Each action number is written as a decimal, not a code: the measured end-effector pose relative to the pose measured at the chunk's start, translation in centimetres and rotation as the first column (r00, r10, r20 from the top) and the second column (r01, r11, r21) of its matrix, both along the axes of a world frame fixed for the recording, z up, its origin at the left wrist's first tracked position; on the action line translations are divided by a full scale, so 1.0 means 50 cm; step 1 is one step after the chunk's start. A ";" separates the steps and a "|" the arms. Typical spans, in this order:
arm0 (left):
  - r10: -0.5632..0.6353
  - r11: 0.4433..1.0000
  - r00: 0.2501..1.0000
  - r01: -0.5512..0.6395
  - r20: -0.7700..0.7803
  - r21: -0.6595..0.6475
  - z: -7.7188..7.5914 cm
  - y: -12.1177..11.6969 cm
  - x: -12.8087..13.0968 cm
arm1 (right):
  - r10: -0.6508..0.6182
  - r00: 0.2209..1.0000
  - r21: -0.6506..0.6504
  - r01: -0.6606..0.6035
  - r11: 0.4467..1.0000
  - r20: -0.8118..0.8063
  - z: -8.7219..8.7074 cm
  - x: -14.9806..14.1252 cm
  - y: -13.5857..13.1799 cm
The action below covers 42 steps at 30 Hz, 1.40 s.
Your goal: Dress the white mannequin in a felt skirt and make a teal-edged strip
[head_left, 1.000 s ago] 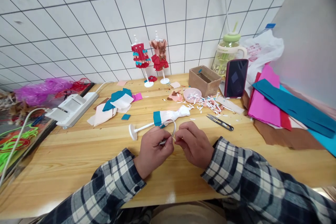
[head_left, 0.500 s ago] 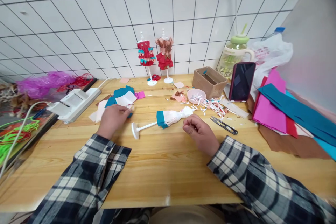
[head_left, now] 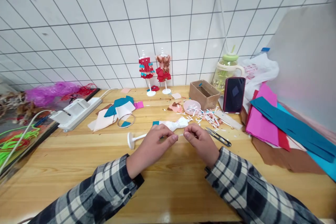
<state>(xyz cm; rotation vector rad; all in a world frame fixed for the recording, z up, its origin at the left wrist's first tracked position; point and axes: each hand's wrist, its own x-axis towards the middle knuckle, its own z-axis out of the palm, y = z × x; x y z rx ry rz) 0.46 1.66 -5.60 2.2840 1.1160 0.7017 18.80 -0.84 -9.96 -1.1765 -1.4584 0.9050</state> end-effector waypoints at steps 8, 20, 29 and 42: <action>0.060 0.997 0.992 -0.064 0.110 0.030 -0.034 -0.002 0.010 | -0.009 0.995 0.045 0.004 0.999 0.100 -0.014 -0.018 -0.007; 0.116 0.968 0.890 -0.002 0.440 -0.251 -0.073 -0.037 0.012 | -0.006 0.945 0.151 -0.046 0.988 0.326 0.005 -0.004 -0.017; 0.275 0.738 0.709 0.277 0.649 -0.615 -0.121 -0.021 0.016 | -0.258 0.856 0.397 0.068 0.915 0.448 0.005 0.020 -0.003; 0.195 0.779 0.790 0.235 0.581 -0.581 -0.100 -0.028 0.016 | -0.339 0.652 0.463 -0.020 0.886 0.678 0.011 0.020 -0.011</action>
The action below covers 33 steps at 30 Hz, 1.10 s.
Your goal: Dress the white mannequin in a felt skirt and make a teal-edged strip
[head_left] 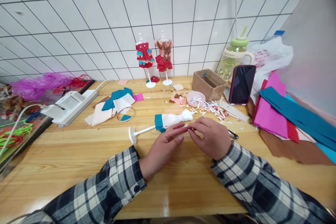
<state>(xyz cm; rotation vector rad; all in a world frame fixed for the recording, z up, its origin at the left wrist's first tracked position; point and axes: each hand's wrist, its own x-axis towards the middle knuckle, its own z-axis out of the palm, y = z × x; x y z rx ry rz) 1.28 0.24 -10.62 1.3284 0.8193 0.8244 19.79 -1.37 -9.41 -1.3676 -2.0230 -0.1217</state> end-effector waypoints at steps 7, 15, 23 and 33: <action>0.150 0.988 0.986 -0.146 -0.070 0.054 0.004 0.002 0.009 | -0.014 0.966 -0.199 -0.039 0.979 -0.259 -0.009 -0.025 -0.010; 0.270 0.961 0.962 -0.268 0.025 -0.066 -0.007 -0.006 0.013 | 0.010 0.950 -0.154 -0.062 0.986 -0.312 -0.009 -0.043 -0.025; 0.254 0.960 0.967 -0.250 0.021 -0.124 -0.013 -0.006 0.012 | 0.043 0.985 -0.074 -0.056 0.996 -0.167 -0.006 -0.041 -0.034; 0.223 0.974 0.961 -0.224 -0.161 0.013 0.003 -0.004 0.013 | -0.020 0.982 -0.142 -0.007 0.990 -0.187 -0.008 -0.035 -0.022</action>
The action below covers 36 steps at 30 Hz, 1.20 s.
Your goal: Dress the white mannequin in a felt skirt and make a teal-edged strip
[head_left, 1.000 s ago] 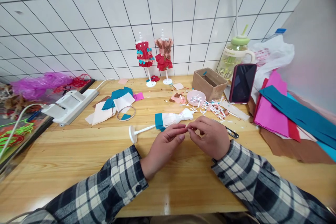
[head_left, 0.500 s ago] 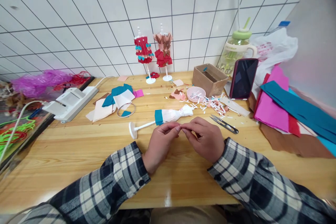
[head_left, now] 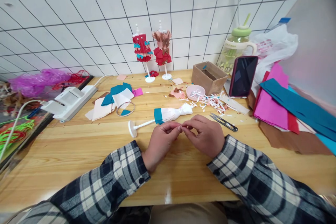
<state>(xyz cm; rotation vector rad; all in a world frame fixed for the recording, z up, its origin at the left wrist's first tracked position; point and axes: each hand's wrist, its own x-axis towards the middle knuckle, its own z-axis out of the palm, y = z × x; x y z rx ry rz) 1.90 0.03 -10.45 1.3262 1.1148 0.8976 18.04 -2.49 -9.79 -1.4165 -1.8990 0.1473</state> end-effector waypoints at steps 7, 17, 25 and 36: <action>0.000 0.995 0.998 0.006 -0.059 0.102 0.004 0.004 0.002 | 0.006 0.919 -0.265 -0.120 0.957 -0.394 0.001 -0.003 0.016; -0.093 0.989 0.996 0.094 -0.019 0.112 0.003 0.007 -0.001 | -0.088 0.842 -0.400 -0.158 0.903 -0.532 -0.018 0.009 0.032; -0.022 0.989 0.998 0.029 -0.053 0.143 0.006 0.007 -0.001 | 0.095 0.961 -0.149 -0.137 0.979 -0.262 -0.012 0.005 0.017; 0.016 0.997 0.998 -0.011 -0.068 0.074 -0.004 0.009 -0.001 | 0.154 0.987 -0.053 -0.157 0.986 -0.042 -0.016 0.004 0.005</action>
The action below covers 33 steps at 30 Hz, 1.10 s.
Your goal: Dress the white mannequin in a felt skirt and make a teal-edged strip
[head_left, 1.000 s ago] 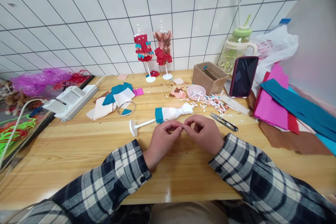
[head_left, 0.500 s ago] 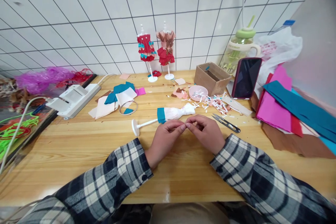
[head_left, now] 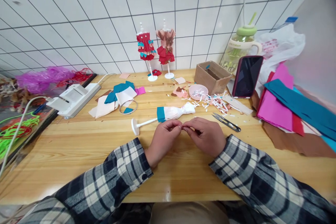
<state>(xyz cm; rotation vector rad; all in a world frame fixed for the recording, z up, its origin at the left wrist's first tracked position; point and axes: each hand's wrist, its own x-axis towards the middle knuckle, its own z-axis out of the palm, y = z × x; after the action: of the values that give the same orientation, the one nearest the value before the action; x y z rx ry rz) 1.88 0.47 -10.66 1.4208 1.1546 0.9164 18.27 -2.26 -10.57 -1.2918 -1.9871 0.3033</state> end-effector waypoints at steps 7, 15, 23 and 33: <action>-0.075 0.996 0.996 0.076 -0.045 0.040 -0.002 0.001 -0.004 | -0.058 0.998 -0.014 0.059 0.998 0.032 0.007 -0.004 -0.003; -0.008 1.000 0.993 0.011 -0.116 0.027 0.005 -0.001 -0.003 | -0.121 0.993 -0.022 0.121 0.992 0.016 0.016 -0.011 -0.005; 0.037 0.998 0.975 -0.026 -0.218 0.052 0.007 -0.005 -0.001 | -0.134 0.989 -0.018 0.136 0.991 0.068 0.011 -0.015 -0.006; 0.021 0.998 0.981 -0.010 -0.191 0.059 0.011 -0.015 0.006 | -0.183 0.839 -0.611 -0.206 0.765 -0.512 0.002 -0.008 0.031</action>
<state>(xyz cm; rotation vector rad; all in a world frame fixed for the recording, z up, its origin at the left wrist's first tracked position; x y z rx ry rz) 2.17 -0.29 -10.13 1.5756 1.2917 0.8433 17.88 -0.69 -10.48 -1.3767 -1.4105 1.3206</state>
